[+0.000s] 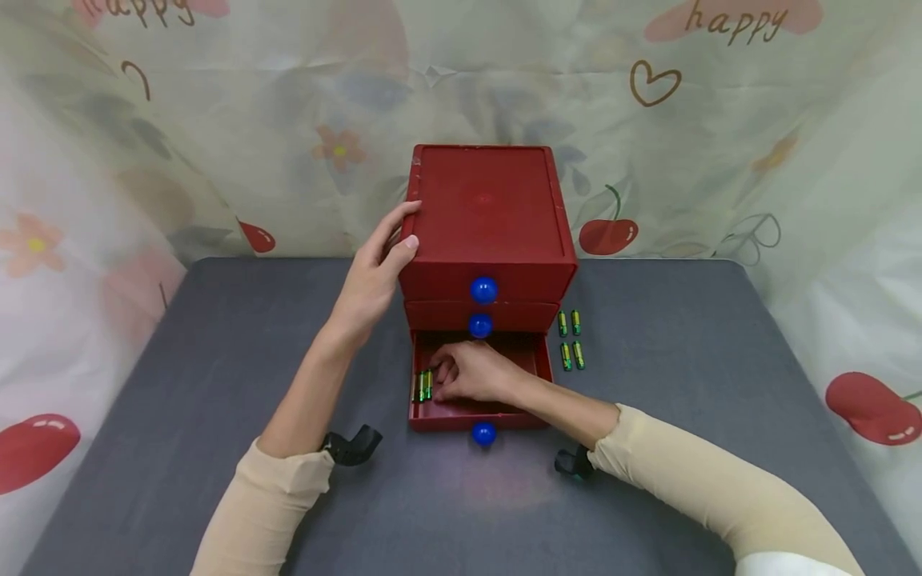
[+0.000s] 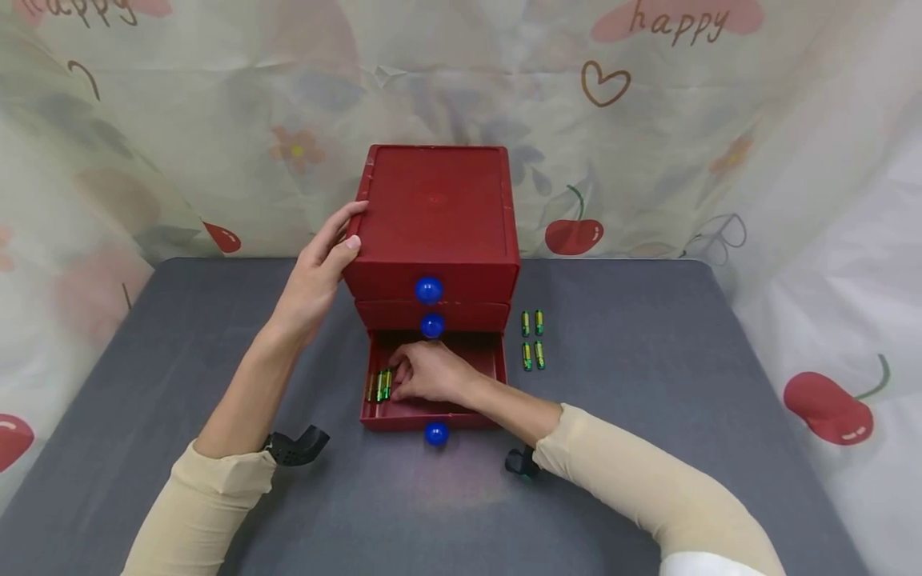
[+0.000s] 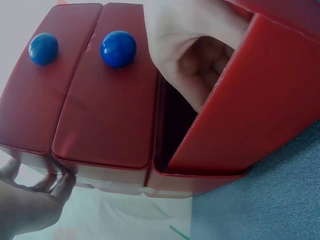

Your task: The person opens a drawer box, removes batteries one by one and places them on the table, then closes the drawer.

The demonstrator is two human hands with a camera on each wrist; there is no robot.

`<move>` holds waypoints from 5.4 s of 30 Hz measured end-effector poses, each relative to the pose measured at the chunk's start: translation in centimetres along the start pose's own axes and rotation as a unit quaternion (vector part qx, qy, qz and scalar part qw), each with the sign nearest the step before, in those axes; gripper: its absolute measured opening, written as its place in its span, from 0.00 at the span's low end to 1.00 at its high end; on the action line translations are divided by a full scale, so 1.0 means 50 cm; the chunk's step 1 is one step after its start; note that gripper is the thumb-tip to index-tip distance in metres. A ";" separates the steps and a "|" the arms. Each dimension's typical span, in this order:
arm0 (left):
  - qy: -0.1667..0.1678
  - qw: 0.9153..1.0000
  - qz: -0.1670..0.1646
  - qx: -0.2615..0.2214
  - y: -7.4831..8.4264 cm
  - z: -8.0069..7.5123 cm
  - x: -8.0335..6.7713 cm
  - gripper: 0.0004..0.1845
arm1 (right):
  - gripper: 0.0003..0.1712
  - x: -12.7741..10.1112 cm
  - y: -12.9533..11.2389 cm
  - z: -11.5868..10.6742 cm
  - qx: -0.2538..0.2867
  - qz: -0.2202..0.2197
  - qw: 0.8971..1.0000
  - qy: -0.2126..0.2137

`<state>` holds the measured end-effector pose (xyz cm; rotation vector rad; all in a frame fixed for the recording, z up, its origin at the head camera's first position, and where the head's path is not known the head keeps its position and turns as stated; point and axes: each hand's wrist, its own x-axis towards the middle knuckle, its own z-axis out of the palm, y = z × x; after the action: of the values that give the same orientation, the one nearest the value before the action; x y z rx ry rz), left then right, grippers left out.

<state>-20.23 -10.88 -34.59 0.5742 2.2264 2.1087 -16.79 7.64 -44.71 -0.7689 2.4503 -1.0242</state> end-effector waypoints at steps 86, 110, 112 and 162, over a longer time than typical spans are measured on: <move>0.005 1.000 -0.012 -0.002 0.001 0.007 -0.002 0.27 | 0.24 -0.213 0.017 -0.108 0.076 0.005 0.993 0.090; 0.009 1.000 -0.007 -0.004 -0.001 0.005 -0.003 0.26 | 0.26 -0.292 0.064 -0.152 0.113 0.018 0.986 0.125; 0.009 1.000 -0.006 -0.005 -0.002 0.006 -0.003 0.26 | 0.26 -0.299 0.070 -0.154 0.116 0.023 0.984 0.130; 0.014 1.000 -0.010 -0.007 0.003 0.006 -0.006 0.25 | 0.23 -0.315 0.209 -0.111 0.094 0.079 0.979 0.161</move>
<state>-19.81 -10.70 -34.52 0.5230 2.2197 2.1334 -10.96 26.35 -46.69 -0.3638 2.5745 -1.3841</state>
